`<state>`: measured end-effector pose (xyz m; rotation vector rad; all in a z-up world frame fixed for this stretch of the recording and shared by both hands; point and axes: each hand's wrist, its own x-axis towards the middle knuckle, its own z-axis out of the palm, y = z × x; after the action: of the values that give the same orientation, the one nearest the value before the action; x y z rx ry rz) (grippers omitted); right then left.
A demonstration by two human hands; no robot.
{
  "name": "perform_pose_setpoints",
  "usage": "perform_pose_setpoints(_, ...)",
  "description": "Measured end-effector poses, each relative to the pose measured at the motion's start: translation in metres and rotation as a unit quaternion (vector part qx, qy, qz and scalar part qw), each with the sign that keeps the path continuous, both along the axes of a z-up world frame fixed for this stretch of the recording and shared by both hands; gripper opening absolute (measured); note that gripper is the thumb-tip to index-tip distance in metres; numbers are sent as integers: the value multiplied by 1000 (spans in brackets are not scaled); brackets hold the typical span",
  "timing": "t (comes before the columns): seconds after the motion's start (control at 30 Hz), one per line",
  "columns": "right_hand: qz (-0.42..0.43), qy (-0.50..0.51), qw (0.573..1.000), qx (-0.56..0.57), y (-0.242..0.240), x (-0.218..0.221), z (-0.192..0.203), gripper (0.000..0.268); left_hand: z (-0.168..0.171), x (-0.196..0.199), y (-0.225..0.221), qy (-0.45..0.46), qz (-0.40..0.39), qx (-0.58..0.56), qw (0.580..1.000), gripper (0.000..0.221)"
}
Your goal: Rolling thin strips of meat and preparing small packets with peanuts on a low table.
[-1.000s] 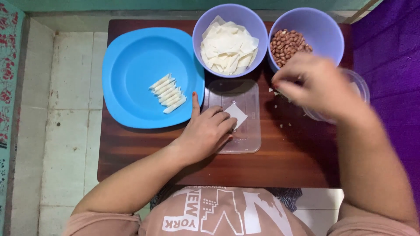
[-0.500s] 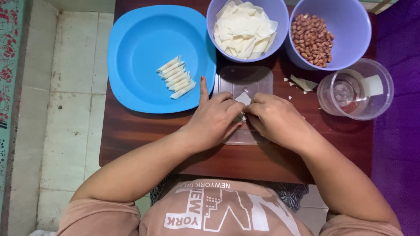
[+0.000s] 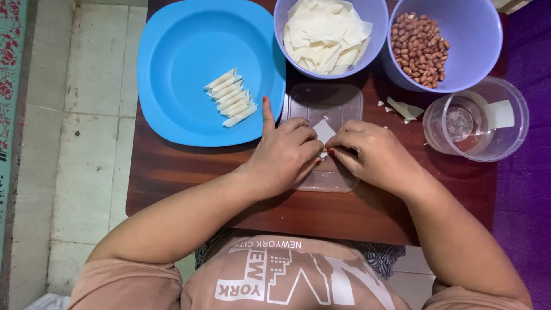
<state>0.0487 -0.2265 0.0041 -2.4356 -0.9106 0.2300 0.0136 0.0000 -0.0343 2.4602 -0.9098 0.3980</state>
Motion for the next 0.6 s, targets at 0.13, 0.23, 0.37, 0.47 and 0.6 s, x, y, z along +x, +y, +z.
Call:
perform_pose_setpoints(0.13, 14, 2, 1000, 11, -2, 0, 0, 11, -3, 1, 0, -6, -2, -2, 1000, 15)
perform_pose_setpoints(0.23, 15, -7, 1000, 18, -2, -1, -2, 12, -3, 1, -1, -8, -2, -7, 1000, 15)
perform_pose_setpoints(0.37, 23, -30, 999, 23, -2, -2, -5, 10, -3, 0, -2, -12, 4, -11, 1000, 13)
perform_pose_setpoints(0.47, 30, -38, 999, 24, -4, -1, -7, 9, -5, 1, -3, -18, 6, -11, 1000, 13)
perform_pose_setpoints(0.6, 33, -42, 998, 31, -3, -2, -6, 8, -5, 1, -3, -23, 8, -11, 1000, 12)
